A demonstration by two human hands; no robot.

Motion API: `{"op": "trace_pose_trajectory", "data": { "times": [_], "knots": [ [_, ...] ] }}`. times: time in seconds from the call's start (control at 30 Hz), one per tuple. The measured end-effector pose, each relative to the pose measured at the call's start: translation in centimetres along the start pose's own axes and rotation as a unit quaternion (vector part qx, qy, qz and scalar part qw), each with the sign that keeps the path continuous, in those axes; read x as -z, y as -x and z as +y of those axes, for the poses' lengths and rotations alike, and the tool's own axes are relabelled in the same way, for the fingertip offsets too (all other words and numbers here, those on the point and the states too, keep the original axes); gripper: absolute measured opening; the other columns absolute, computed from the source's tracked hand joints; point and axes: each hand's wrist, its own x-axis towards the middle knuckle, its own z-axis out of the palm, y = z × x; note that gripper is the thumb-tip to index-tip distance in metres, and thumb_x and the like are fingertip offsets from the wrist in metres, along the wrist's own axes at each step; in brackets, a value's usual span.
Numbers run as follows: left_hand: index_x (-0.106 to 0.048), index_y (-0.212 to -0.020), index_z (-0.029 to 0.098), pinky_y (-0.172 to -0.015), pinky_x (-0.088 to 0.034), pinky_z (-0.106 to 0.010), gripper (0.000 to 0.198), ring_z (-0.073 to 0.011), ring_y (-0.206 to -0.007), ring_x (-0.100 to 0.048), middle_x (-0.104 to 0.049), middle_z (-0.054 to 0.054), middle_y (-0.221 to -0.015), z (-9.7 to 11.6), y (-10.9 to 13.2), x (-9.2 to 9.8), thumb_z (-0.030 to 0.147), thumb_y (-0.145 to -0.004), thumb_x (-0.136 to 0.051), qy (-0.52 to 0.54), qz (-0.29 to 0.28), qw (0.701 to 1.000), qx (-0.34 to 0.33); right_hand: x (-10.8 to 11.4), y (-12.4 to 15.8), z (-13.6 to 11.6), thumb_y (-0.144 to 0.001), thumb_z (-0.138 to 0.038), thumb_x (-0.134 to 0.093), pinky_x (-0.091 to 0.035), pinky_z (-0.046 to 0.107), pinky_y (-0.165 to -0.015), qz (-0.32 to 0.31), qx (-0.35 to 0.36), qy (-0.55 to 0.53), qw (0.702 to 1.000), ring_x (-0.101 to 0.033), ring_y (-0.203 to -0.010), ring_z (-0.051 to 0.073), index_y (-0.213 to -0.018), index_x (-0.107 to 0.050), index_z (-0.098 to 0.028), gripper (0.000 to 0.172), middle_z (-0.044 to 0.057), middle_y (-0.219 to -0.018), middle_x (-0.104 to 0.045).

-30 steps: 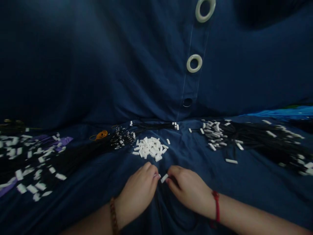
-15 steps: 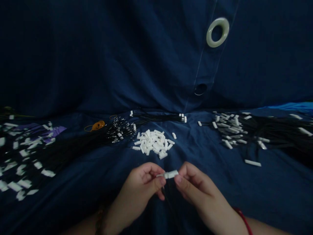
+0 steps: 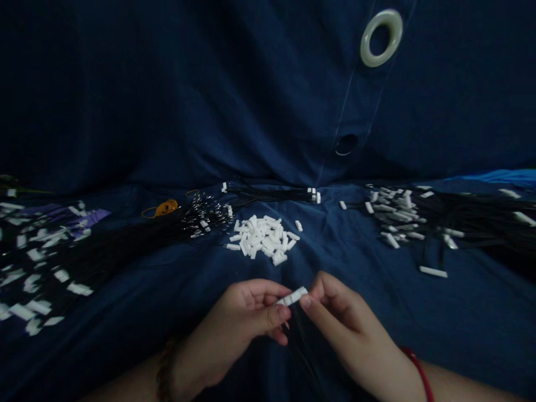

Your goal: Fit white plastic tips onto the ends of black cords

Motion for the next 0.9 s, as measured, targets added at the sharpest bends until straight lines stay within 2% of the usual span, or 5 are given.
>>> {"op": "trace_pose_trajectory", "data": {
  "times": [0.2, 0.33, 0.47, 0.67, 0.9],
  "knots": [
    [-0.066, -0.087, 0.010, -0.046, -0.033, -0.014, 0.027, -0.0046, -0.055, -0.045, -0.060, -0.002, -0.071, 0.6, 0.1, 0.3, 0.028, -0.067, -0.070, -0.067, 0.000, 0.998, 0.001, 0.2, 0.5, -0.2, -0.087, -0.038, -0.043, -0.031, 0.021, -0.049, -0.002, 0.008, 0.023, 1.000, -0.036, -0.053, 0.009, -0.068, -0.041, -0.017, 0.029, -0.002, -0.059, -0.042],
    [-0.064, -0.085, 0.011, -0.047, -0.037, -0.015, 0.026, -0.0042, -0.053, -0.047, -0.060, -0.002, -0.073, 1.1, 0.2, 0.4, 0.029, -0.067, -0.069, -0.037, -0.025, 0.998, 0.036, 0.3, 0.5, -0.2, -0.087, -0.037, -0.043, -0.030, 0.021, -0.047, -0.002, 0.016, 0.038, 0.999, -0.035, -0.052, 0.009, -0.066, -0.041, -0.018, 0.029, -0.003, -0.058, -0.041],
    [-0.062, -0.081, 0.011, -0.048, -0.039, -0.016, 0.022, -0.0050, -0.053, -0.049, -0.059, -0.001, -0.071, 1.1, 0.4, 0.2, 0.030, -0.071, -0.065, -0.019, -0.007, 0.998, 0.054, 0.1, 0.4, -0.2, -0.087, -0.036, -0.042, -0.031, 0.021, -0.047, -0.005, 0.015, 0.039, 0.999, -0.035, -0.052, 0.009, -0.067, -0.041, -0.018, 0.028, -0.003, -0.058, -0.041],
    [-0.065, -0.070, 0.011, -0.047, -0.032, -0.016, 0.021, -0.0047, -0.053, -0.045, -0.056, 0.001, -0.063, 0.9, 0.3, 0.1, 0.032, -0.073, -0.062, -0.098, 0.009, 0.995, 0.020, 0.0, 0.4, -0.3, -0.088, -0.037, -0.042, -0.034, 0.021, -0.050, -0.021, 0.001, 0.033, 0.999, -0.040, -0.055, 0.009, -0.069, -0.043, -0.017, 0.027, -0.002, -0.061, -0.045],
    [-0.068, -0.076, 0.011, -0.049, -0.031, -0.018, 0.023, -0.0070, -0.056, -0.044, -0.056, 0.000, -0.064, 0.6, 0.1, 0.5, 0.032, -0.075, -0.059, -0.131, -0.009, 0.991, -0.011, 0.4, 0.5, -1.0, -0.091, -0.035, -0.040, -0.038, 0.020, -0.056, -0.084, -0.021, 0.028, 0.996, -0.045, -0.062, 0.009, -0.081, -0.046, -0.016, 0.022, 0.000, -0.070, -0.051]
  ]
}}
